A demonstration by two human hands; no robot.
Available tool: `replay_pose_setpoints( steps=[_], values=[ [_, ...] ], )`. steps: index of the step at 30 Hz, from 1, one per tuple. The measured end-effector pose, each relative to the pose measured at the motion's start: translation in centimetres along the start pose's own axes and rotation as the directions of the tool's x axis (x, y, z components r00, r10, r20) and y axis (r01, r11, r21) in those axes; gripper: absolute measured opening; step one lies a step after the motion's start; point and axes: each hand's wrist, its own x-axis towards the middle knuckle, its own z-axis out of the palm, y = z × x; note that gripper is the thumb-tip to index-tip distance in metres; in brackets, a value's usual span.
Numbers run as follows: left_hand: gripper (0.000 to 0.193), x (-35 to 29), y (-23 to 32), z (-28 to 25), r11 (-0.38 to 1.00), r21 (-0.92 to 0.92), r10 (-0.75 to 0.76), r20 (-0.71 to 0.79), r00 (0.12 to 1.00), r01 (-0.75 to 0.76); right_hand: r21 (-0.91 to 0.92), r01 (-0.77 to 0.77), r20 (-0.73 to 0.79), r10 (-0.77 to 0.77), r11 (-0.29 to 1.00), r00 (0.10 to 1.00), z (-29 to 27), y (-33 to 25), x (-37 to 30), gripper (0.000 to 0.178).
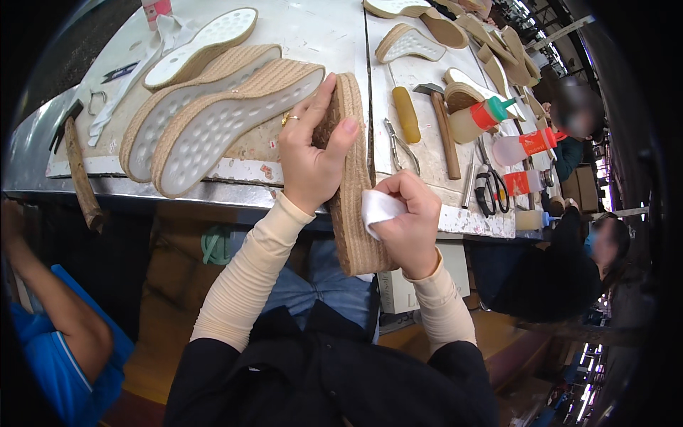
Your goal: The person cleans the side of a woven wedge shoe with a white cloth, then uses pliers to pull and adjust a small protrusion on the shoe's edge. They repeat the cleaning and adjustment process on the same area.
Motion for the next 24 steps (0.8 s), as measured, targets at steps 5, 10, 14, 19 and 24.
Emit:
replay_pose_setpoints(
  steps=[5,10,14,19,24],
  values=[
    [0.057,0.02,-0.10,0.06,1.000,-0.019,0.022,-0.005,1.000,-0.022,-0.030,-0.049,-0.001,0.049,0.998,0.999,0.27,-0.17,-0.19,0.016],
    [0.058,-0.04,-0.15,0.07,1.000,0.003,0.030,-0.010,0.999,-0.030,-0.005,-0.094,-0.005,0.094,0.996,0.996,0.38,-0.14,-0.34,0.016],
    [0.059,-0.02,-0.24,0.13,0.999,-0.002,0.037,-0.013,0.999,-0.037,-0.023,-0.095,0.006,0.095,0.995,0.995,0.38,-0.20,-0.29,0.018],
    [0.060,0.01,-0.24,0.12,0.999,0.012,0.030,-0.012,0.999,-0.030,-0.022,-0.124,-0.018,0.124,0.992,0.992,0.27,-0.44,-0.22,0.017],
    [0.060,0.08,-0.29,0.13,0.999,0.018,0.043,-0.010,0.999,-0.043,0.000,-0.144,-0.009,0.144,0.990,0.990,0.35,-0.40,-0.19,0.017]
  ],
)
